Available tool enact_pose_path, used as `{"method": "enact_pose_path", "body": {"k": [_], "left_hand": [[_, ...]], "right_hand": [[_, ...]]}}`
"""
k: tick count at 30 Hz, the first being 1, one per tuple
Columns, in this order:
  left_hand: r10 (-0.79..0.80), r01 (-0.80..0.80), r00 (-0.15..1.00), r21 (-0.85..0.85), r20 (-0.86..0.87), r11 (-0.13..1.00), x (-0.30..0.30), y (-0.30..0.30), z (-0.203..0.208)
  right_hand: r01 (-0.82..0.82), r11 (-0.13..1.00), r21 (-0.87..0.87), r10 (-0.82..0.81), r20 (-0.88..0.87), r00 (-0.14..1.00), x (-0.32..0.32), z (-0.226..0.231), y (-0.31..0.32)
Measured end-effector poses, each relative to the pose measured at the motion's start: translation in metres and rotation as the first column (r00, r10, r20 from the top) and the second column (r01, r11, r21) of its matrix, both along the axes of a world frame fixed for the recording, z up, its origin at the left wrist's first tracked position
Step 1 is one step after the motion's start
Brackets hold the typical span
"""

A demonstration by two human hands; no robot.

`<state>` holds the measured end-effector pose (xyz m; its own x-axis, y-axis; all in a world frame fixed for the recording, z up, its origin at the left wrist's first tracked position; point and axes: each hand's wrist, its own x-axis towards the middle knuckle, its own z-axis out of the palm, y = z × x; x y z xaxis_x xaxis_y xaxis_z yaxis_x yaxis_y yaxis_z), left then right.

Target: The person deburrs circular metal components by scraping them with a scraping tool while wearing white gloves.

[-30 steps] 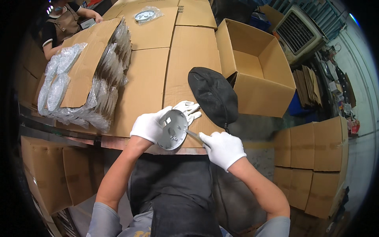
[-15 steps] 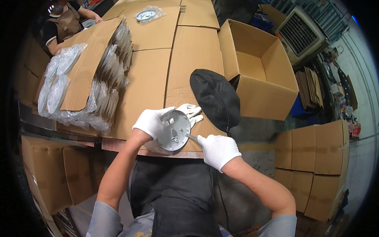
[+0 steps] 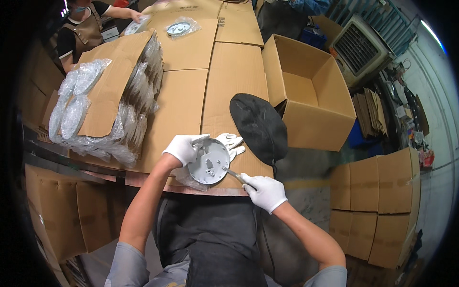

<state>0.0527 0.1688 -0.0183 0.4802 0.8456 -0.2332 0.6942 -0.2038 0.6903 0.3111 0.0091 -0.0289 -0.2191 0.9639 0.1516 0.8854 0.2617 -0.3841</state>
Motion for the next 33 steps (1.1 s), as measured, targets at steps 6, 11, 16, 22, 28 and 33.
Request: {"method": "enact_pose_path", "body": {"k": [6, 11, 16, 22, 28, 33], "left_hand": [[-0.071, 0.077, 0.996, 0.132, -0.05, 0.988, 0.009, -0.008, 0.011], [-0.089, 0.115, 0.987, 0.21, -0.133, 0.971, 0.009, -0.009, 0.01], [-0.166, 0.21, 0.965, 0.219, -0.205, 0.953, 0.017, -0.012, 0.028], [-0.139, 0.186, 0.968, 0.229, -0.207, 0.956, 0.015, -0.01, 0.017], [-0.165, 0.216, 0.965, 0.26, -0.204, 0.941, 0.018, -0.008, 0.021], [-0.097, 0.1, 0.995, 0.185, -0.026, 0.978, 0.008, -0.003, 0.009]], "right_hand": [[0.017, 0.995, -0.099, -0.007, 0.097, 0.995, 0.004, 0.033, 0.0], [-0.069, 0.976, -0.207, 0.134, 0.321, 0.938, -0.015, 0.064, 0.016], [-0.087, 0.972, -0.219, 0.165, 0.371, 0.914, -0.018, 0.07, 0.021], [-0.072, 0.973, -0.22, 0.146, 0.341, 0.929, -0.023, 0.079, 0.019], [-0.075, 0.966, -0.248, 0.167, 0.374, 0.912, -0.025, 0.062, 0.025], [-0.014, 0.973, -0.232, 0.087, 0.305, 0.948, -0.02, 0.046, 0.016]]}}
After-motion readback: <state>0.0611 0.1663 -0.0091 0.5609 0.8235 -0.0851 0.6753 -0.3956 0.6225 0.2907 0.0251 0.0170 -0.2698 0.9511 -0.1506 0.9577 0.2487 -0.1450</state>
